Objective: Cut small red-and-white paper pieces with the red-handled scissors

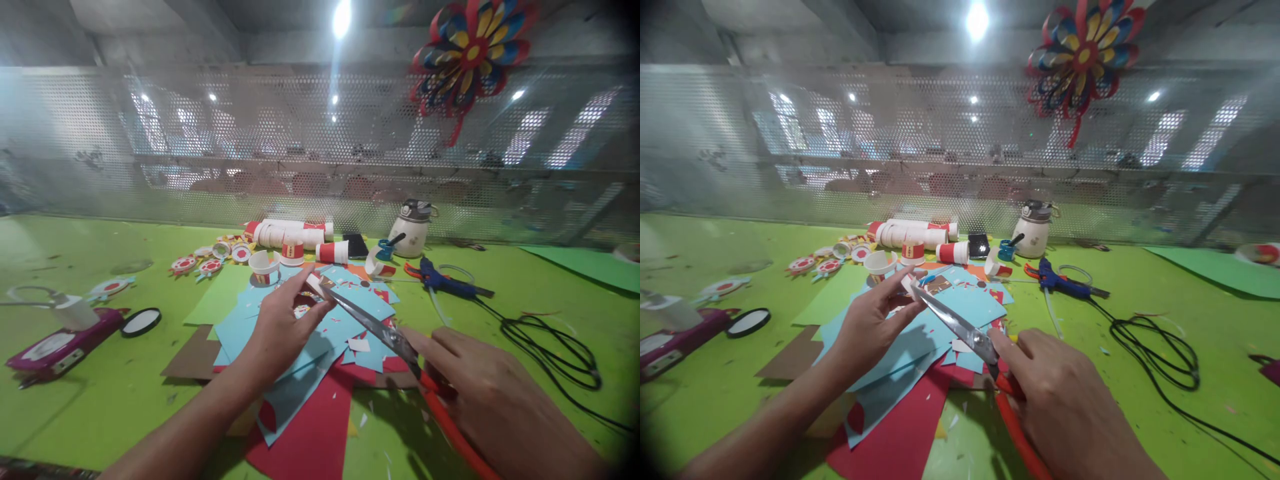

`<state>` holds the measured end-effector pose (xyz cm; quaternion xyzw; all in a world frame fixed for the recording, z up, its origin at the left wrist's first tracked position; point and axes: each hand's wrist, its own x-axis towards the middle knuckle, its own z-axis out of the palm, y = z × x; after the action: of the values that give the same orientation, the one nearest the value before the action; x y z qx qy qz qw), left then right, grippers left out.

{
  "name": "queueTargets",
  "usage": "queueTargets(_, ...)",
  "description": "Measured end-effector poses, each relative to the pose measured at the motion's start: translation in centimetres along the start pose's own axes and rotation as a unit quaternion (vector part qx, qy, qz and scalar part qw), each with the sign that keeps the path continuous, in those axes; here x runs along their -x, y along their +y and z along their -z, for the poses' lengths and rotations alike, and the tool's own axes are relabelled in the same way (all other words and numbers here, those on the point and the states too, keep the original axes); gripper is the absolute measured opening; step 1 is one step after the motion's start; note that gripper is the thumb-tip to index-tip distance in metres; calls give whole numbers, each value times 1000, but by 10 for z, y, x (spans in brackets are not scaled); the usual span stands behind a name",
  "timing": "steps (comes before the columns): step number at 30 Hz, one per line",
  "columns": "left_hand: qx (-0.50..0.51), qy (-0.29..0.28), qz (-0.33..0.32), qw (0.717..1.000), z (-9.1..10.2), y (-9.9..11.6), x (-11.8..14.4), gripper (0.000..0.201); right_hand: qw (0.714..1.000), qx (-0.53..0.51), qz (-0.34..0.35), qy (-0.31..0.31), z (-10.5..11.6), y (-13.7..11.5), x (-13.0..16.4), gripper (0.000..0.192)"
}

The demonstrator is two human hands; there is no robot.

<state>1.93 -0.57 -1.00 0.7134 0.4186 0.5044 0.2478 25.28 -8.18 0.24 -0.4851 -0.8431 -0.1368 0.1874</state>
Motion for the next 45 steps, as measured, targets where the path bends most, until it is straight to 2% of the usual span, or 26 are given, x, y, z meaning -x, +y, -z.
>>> queueTargets(11,-57,26,-43,997,2,1,-1,53,999,-34,-19,-16,-5,4,4,38)
queueTargets(19,-43,9,-45,998,0,-2,2,56,998,-35,-26,-34,-3,2,2,36)
queueTargets(27,-35,10,-42,998,0,1,2,52,1000,-13,-9,-9,-2,1,3,40)
queueTargets(45,-1,-17,-28,999,-1,0,0,48,997,-61,-25,-38,-1,0,3,38)
